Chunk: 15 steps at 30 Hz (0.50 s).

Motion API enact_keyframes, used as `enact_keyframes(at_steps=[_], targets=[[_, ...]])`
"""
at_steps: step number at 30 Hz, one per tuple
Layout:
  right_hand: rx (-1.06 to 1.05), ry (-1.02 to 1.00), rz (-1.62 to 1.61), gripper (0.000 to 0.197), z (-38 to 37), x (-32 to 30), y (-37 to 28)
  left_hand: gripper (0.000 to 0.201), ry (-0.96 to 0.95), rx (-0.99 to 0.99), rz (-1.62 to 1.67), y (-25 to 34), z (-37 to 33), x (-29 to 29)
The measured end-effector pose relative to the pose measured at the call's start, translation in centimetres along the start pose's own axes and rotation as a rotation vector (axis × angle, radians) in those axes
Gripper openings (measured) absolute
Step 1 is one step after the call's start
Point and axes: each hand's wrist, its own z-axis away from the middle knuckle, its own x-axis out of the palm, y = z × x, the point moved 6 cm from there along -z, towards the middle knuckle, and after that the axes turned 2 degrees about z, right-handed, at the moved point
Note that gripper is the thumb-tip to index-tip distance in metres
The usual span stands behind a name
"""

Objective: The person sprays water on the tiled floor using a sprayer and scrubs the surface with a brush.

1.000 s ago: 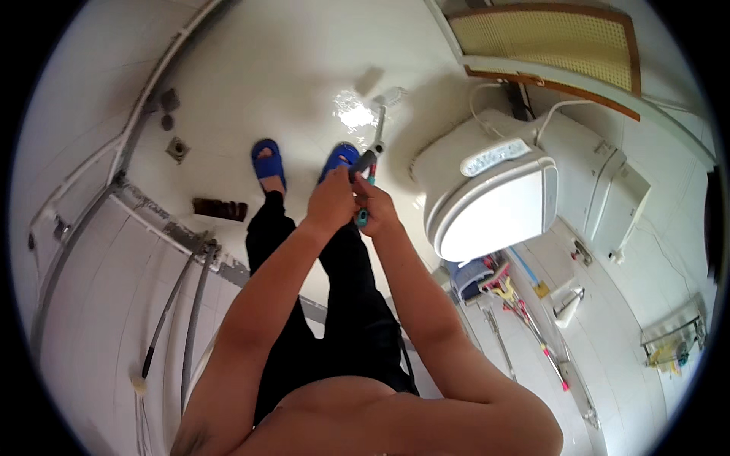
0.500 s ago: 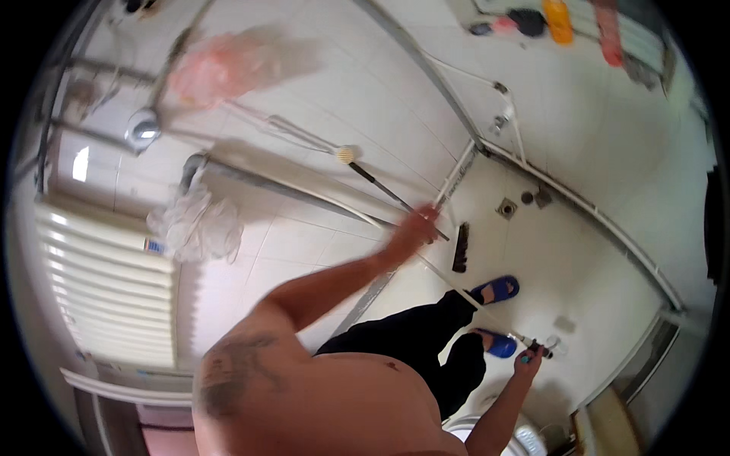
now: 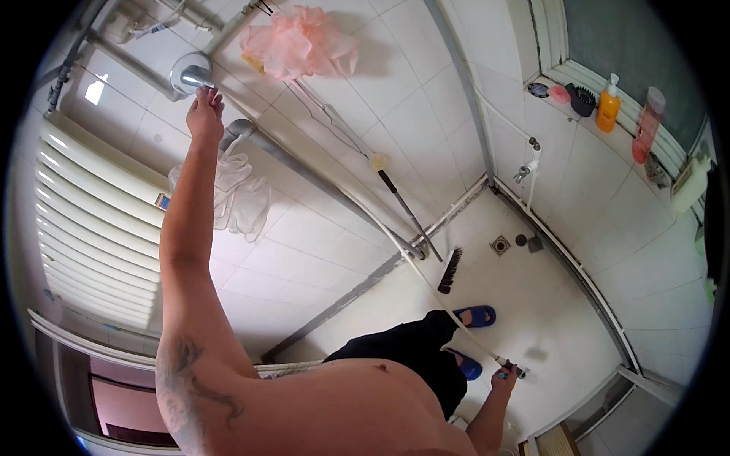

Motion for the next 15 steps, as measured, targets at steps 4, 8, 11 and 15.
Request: enact_keyframes(at_steps=[4,8,11,15], targets=[[0.012,0.038,0.022,0.021,-0.3,-1.3,0.6,0.018,-0.102,0.001,0.077,0.5,-0.6,1.8],[0.026,0.010,0.049,0.021,-0.9,-1.5,1.0,0.015,-0.049,-0.005,0.088,0.6,-0.7,1.9],[0.013,0.022,0.020,0.021,0.7,0.1,1.8,0.013,-0.021,0.005,0.077,0.6,-0.9,1.6],[0.002,0.039,-0.012,0.021,0.4,-0.9,1.3,0.013,-0.037,0.012,0.094,0.6,1.0,3.2]])
